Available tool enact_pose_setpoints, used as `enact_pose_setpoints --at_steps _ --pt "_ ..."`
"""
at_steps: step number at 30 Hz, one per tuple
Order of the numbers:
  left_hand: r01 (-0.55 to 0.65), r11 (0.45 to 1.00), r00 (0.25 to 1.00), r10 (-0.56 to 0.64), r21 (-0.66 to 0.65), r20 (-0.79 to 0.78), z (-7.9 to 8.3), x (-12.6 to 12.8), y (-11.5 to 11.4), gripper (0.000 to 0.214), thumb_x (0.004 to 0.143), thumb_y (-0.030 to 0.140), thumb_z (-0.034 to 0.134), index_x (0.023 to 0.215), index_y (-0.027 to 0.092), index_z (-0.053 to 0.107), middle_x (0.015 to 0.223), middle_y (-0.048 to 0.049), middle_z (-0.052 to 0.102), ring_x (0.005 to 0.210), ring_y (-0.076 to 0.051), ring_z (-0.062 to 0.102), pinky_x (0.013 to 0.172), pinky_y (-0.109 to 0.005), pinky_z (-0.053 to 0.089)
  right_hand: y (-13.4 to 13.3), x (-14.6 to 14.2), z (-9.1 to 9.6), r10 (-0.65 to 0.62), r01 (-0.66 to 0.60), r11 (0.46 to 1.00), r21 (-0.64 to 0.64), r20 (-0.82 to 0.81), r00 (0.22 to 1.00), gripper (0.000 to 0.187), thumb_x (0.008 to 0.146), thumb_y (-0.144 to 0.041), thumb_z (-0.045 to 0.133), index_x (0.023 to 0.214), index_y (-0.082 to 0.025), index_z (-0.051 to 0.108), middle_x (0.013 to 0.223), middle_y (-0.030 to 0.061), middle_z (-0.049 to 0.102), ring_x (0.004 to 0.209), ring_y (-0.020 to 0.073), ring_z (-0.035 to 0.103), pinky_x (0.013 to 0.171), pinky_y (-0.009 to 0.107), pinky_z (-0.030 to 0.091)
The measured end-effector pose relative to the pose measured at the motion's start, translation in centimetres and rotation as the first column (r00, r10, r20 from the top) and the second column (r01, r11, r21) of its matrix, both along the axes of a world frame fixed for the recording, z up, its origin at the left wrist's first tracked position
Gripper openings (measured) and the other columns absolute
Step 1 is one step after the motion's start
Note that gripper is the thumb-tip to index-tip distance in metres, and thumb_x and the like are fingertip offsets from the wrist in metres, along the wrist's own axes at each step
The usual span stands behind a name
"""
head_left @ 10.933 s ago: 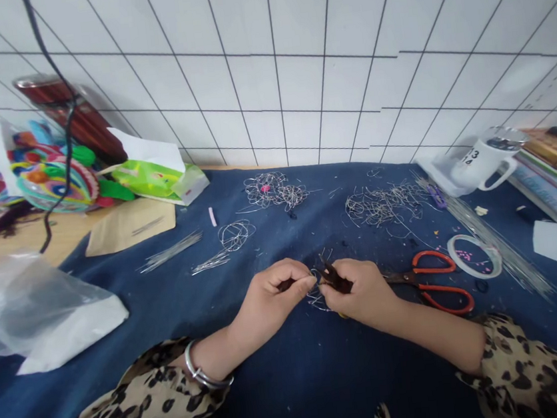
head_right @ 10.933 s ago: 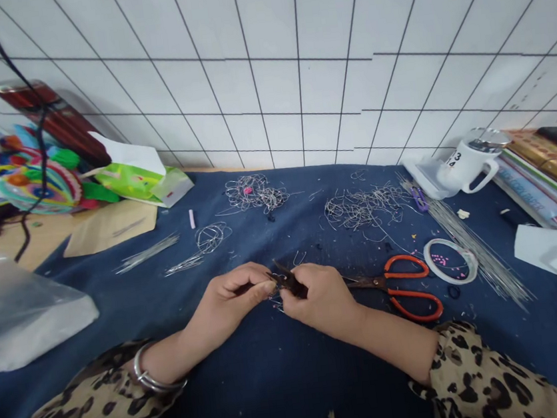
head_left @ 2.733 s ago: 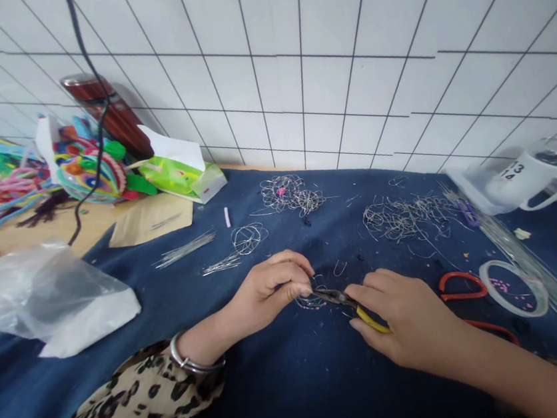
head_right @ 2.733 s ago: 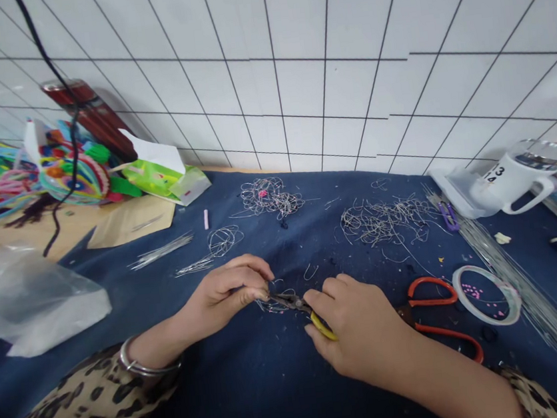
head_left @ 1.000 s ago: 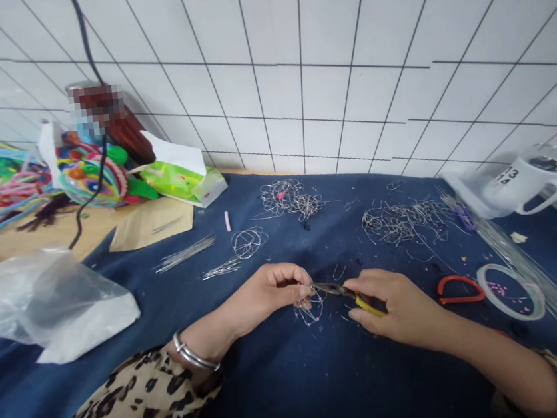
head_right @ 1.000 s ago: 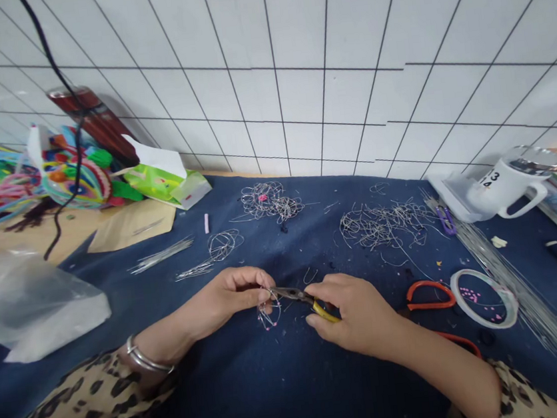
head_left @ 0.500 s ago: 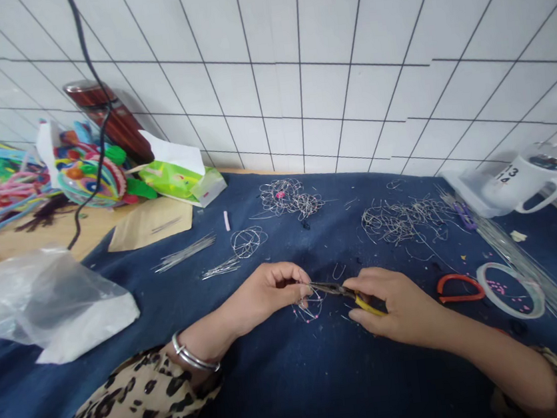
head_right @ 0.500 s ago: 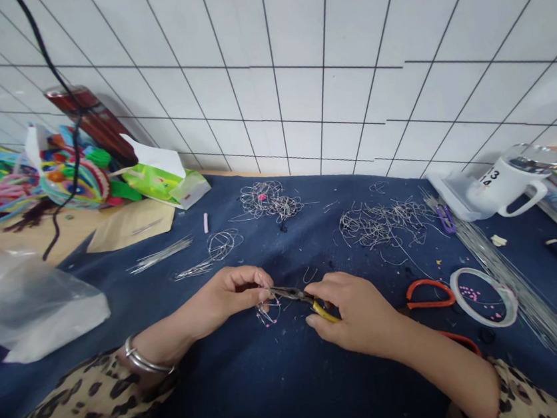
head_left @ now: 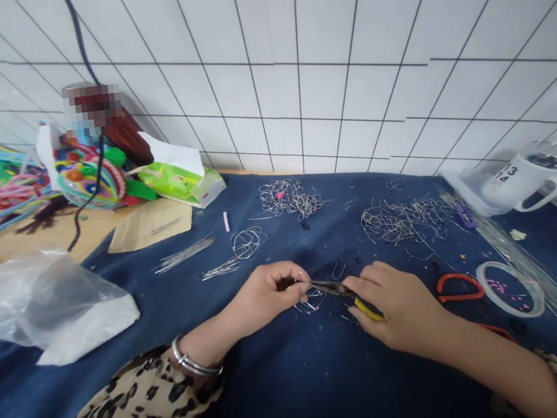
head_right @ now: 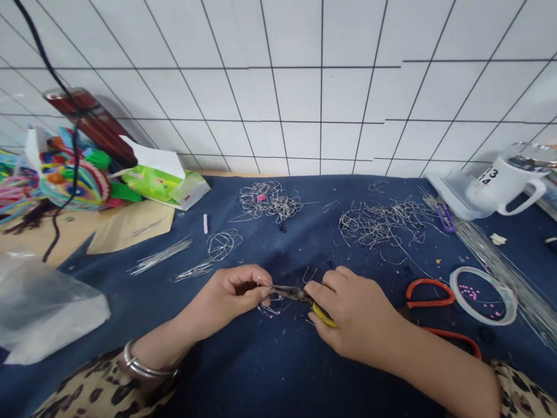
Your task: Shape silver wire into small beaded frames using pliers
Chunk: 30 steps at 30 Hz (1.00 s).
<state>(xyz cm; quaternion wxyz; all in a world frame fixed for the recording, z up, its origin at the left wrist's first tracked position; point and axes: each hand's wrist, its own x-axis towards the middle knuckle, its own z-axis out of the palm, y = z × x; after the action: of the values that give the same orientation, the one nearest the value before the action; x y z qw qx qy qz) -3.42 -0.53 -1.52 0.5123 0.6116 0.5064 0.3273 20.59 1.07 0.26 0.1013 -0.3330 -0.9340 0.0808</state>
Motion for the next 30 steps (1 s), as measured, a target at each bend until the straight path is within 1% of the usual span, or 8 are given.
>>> enact_pose_setpoints --at_steps 6,8,18,24,30 --pt "-0.017 0.99 0.993 0.033 0.139 -0.115 -0.11 -0.01 -0.03 0.007 0.077 0.015 0.055 0.075 0.013 0.061 0.071 -0.0012 0.061 0.064 -0.011 0.055 0.06 -0.021 0.043 -0.07 0.0 -0.04 0.002 -0.002 1.0 -0.002 -0.002 1.0 0.03 0.083 -0.027 0.05 0.111 -0.018 0.055 0.086 0.007 0.055 0.079 0.0188 0.047 0.07 0.032 0.043" --pt "-0.016 0.986 0.99 0.039 0.165 -0.136 -0.16 -0.01 0.01 0.007 0.077 0.015 0.054 0.074 0.013 0.061 0.07 -0.001 0.061 0.064 -0.011 0.055 0.06 -0.022 0.043 -0.09 0.0 -0.03 0.003 -0.003 1.0 -0.014 0.003 1.0 0.03 0.083 -0.027 0.05 0.11 -0.018 0.056 0.086 0.0074 0.056 0.079 0.0189 0.048 0.07 0.032 0.043" --pt "-0.006 0.988 0.991 0.026 0.152 -0.135 -0.33 0.08 -0.05 0.007 0.078 0.016 0.055 0.075 0.013 0.061 0.069 -0.0013 0.061 0.063 -0.011 0.055 0.059 -0.021 0.042 -0.06 0.12 -0.29 0.002 -0.002 0.999 -0.052 -0.002 1.0 0.029 0.084 -0.028 0.048 0.109 -0.017 0.056 0.085 0.0075 0.056 0.079 0.019 0.049 0.071 0.032 0.043" --pt "-0.001 0.989 0.989 0.022 0.148 -0.144 -0.33 0.08 -0.08 0.009 0.079 0.017 0.054 0.076 0.013 0.061 0.069 -0.0015 0.062 0.063 -0.011 0.055 0.059 -0.021 0.043 -0.03 0.14 -0.33 -0.003 0.003 0.998 -0.068 0.001 1.0 0.028 0.083 -0.027 0.048 0.109 -0.018 0.056 0.084 0.0061 0.057 0.077 0.0179 0.049 0.068 0.03 0.042" --pt "0.005 0.988 0.991 0.016 0.156 -0.135 -0.42 0.07 -0.08 0.009 0.08 0.018 0.054 0.075 0.013 0.061 0.069 -0.0019 0.062 0.063 -0.011 0.055 0.059 -0.021 0.043 0.29 0.36 -0.57 0.002 -0.011 0.991 -0.135 -0.068 0.998 0.029 0.082 -0.028 0.05 0.107 -0.017 0.058 0.082 0.0051 0.057 0.076 0.0168 0.05 0.069 0.029 0.042"
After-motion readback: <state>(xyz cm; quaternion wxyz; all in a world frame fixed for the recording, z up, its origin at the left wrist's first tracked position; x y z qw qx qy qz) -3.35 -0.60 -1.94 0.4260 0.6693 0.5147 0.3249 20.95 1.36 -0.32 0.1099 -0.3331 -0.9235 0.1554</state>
